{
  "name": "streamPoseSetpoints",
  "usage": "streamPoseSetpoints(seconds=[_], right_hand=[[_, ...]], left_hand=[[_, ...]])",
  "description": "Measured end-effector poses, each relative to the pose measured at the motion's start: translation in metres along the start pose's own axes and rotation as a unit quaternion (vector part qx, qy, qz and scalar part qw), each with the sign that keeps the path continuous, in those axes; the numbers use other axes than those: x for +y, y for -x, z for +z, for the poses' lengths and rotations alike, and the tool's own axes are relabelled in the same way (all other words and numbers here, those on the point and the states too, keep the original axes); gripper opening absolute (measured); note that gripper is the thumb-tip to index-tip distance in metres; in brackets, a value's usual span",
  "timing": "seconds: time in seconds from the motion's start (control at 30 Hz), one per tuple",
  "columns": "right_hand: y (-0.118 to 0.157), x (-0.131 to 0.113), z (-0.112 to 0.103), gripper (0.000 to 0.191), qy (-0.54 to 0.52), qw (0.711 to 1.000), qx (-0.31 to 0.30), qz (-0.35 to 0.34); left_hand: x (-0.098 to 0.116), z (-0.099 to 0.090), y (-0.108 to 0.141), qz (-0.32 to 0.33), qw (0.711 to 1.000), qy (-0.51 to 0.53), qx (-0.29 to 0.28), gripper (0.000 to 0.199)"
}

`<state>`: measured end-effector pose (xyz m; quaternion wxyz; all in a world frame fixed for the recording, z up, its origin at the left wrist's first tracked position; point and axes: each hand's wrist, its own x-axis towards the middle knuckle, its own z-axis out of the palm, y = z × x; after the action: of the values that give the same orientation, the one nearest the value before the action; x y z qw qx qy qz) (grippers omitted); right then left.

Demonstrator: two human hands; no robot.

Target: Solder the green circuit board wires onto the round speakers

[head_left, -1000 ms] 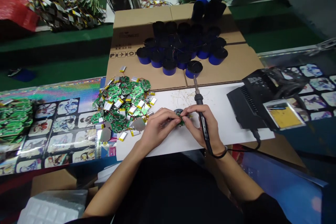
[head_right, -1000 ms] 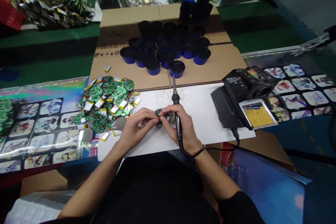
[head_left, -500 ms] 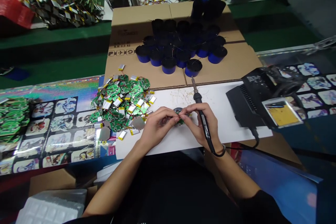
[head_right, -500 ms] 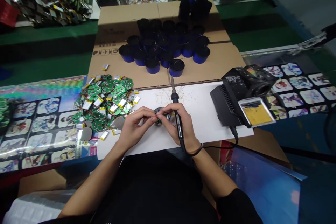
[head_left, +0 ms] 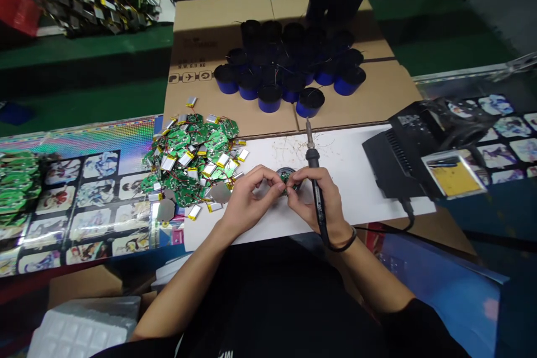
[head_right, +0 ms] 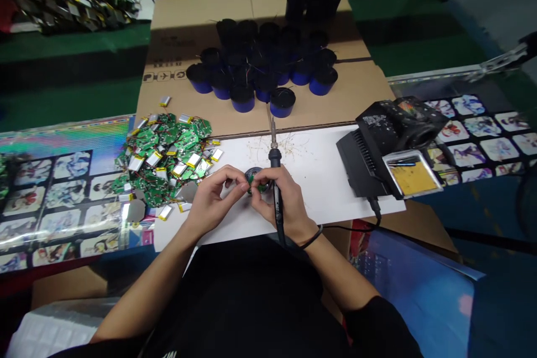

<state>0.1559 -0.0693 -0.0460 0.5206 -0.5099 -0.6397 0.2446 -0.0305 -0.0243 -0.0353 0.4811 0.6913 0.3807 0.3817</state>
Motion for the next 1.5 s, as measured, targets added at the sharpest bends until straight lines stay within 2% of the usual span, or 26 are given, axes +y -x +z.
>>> streamPoseSetpoints(seconds=[0.17,0.33,0.57,0.73,0.83,0.93,1.0,1.13,1.27,1.4,1.5], right_hand=[[0.005,0.002,-0.01,0.036,0.029,0.999,-0.016,-0.031],[0.013,0.006,-0.015,0.046,0.085,0.992,-0.04,-0.084],[0.014,0.016,-0.014,0.046,0.108,0.986,-0.058,-0.109],[0.012,0.006,-0.024,0.034,0.044,0.994,-0.076,-0.057],[0.012,-0.004,-0.036,0.016,-0.029,0.999,-0.032,0.014],[0.008,-0.012,-0.052,0.033,-0.122,0.986,0.054,0.097],[0.004,-0.014,-0.063,0.042,-0.158,0.975,0.084,0.129],[0.005,-0.015,-0.08,0.024,-0.116,0.979,0.086,0.14],[0.014,-0.014,-0.086,0.003,-0.054,0.984,0.107,0.13],[0.02,-0.013,-0.087,0.013,-0.042,0.987,0.037,0.151],[0.02,-0.012,-0.085,0.014,-0.012,0.989,0.009,0.148]], left_hand=[[0.0,-0.007,-0.002,0.028,0.998,-0.052,-0.015,0.01],[-0.004,-0.016,-0.008,0.108,0.982,-0.121,-0.093,0.005],[-0.01,-0.019,-0.015,0.136,0.966,-0.152,-0.157,0.006],[-0.011,-0.018,-0.016,0.129,0.971,-0.132,-0.152,0.007],[-0.012,-0.017,-0.016,0.127,0.974,-0.121,-0.144,0.007],[-0.012,-0.017,-0.017,0.122,0.975,-0.116,-0.145,0.007],[-0.011,-0.018,-0.018,0.118,0.975,-0.114,-0.149,0.008],[-0.009,-0.019,-0.019,0.109,0.975,-0.114,-0.155,0.009],[-0.009,-0.019,-0.02,0.107,0.976,-0.106,-0.158,0.009],[-0.009,-0.02,-0.02,0.108,0.975,-0.106,-0.161,0.009],[-0.009,-0.02,-0.02,0.1,0.975,-0.111,-0.163,0.01]])
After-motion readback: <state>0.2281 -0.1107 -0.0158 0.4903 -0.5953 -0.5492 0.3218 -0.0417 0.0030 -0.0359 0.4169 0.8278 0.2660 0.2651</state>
